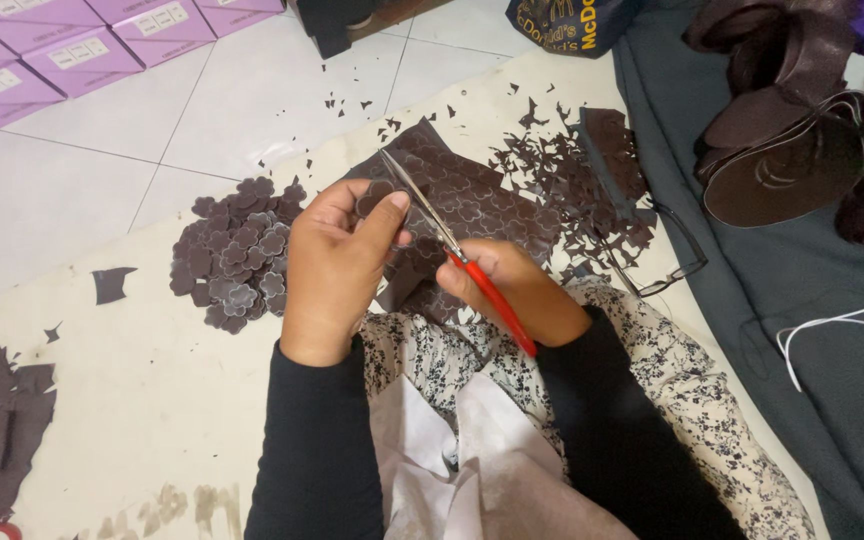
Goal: The person uses red-handled scissors to cut flower-shaped pieces from a dark brown patterned sheet. The cut pieces are placed in a growing pile to the left while the remaining sheet is repositioned for continued cutting.
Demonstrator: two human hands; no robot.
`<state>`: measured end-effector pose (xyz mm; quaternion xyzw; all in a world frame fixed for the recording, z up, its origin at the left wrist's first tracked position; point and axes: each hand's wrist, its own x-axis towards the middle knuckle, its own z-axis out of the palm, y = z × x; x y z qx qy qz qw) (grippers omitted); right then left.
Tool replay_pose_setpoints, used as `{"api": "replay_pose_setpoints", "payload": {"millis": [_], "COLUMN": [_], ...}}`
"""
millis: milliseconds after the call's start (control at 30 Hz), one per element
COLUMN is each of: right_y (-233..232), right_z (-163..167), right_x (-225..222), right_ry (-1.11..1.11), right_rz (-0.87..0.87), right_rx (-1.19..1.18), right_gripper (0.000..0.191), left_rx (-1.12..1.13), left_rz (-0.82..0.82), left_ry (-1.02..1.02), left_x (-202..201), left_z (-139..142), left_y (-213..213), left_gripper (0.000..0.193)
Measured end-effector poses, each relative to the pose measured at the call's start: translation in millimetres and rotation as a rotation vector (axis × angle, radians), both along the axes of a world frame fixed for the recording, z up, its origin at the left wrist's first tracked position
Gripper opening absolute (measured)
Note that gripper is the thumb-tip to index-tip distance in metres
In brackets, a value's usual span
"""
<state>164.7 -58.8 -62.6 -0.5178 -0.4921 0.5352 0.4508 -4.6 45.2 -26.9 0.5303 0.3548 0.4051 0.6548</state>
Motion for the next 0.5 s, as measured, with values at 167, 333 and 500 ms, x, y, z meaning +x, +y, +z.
{"api": "replay_pose_setpoints", "payload": {"millis": [167,333,500], "right_y": [0,3,4], "right_z": [1,-7,-11], "right_x": [-2,-3,-1], "right_ry": [-0.110,-0.156,-0.155], "right_rz": [-0.017,-0.084,-0.165], "right_rx": [-0.070,-0.046,-0.108], "right_gripper": [0.035,0.043,0.043], "left_rx": [-0.001,-0.059,-0.039], "left_rz": [-0.013,-0.017,-0.043], "left_ry": [0.041,-0.006,-0.020], "left_x": [-1,-4,-1], "left_z": [-1,-7,-13], "left_y": [1,4,7], "left_gripper": [0.013,0.014,0.019]}}
